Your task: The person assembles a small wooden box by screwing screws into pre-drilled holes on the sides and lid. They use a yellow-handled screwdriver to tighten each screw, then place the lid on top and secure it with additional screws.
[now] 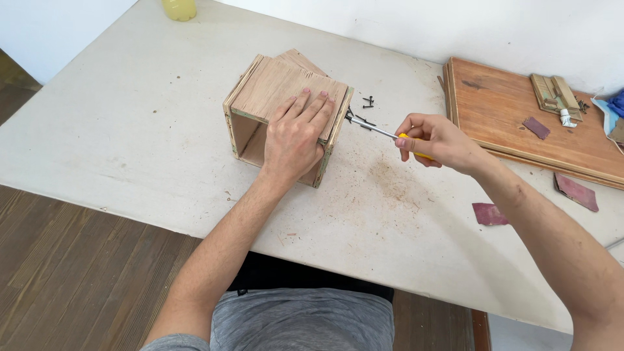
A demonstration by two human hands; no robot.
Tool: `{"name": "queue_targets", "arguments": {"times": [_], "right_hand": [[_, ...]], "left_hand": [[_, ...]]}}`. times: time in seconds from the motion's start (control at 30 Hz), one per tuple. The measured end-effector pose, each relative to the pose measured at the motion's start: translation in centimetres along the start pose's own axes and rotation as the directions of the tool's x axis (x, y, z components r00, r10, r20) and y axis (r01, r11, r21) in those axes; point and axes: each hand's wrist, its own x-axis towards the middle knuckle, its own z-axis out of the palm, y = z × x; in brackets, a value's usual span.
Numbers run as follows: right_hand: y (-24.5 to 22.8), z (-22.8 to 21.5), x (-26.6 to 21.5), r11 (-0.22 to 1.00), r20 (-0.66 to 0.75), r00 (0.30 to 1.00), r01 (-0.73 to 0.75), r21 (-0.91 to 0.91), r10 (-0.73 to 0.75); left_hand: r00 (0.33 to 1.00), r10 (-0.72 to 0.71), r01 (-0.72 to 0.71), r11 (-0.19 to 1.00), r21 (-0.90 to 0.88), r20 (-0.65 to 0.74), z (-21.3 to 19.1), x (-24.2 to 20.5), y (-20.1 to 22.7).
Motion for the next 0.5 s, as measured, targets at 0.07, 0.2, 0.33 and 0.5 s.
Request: {"name": "queue_targets", "arguments": {"times": [0.07,0.2,0.33,0.5], "right_hand": [[-0.7,-0.2,0.2,0.985,0.066,0.996,-0.064,0.161,0.054],[3.6,0.6,-0.3,0.774,-0.147,0.897,0.265,-0.575,-0.417],[4.4,1.3,-0.1,0.73,-0.137,0.884,0.272,-0.627,-0.447],[1.4,-0.1,0.9,0.982,0.058,0.998,0.011,0.189,-0.022]], "left_hand": [[1.0,-0.002,0.002,1.0,0.0,-0.006,-0.1,0.1,-0.2],[1.0,0.023,-0.023,1.0,0.001,-0.013,0.0,0.0,-0.3],[0.999,0.037,-0.037,0.999,0.009,-0.028,0.3,-0.1,-0.3],[1.0,0.024,-0.024,1.0,-0.003,-0.02,1.7,-0.7,-0.5]]}}
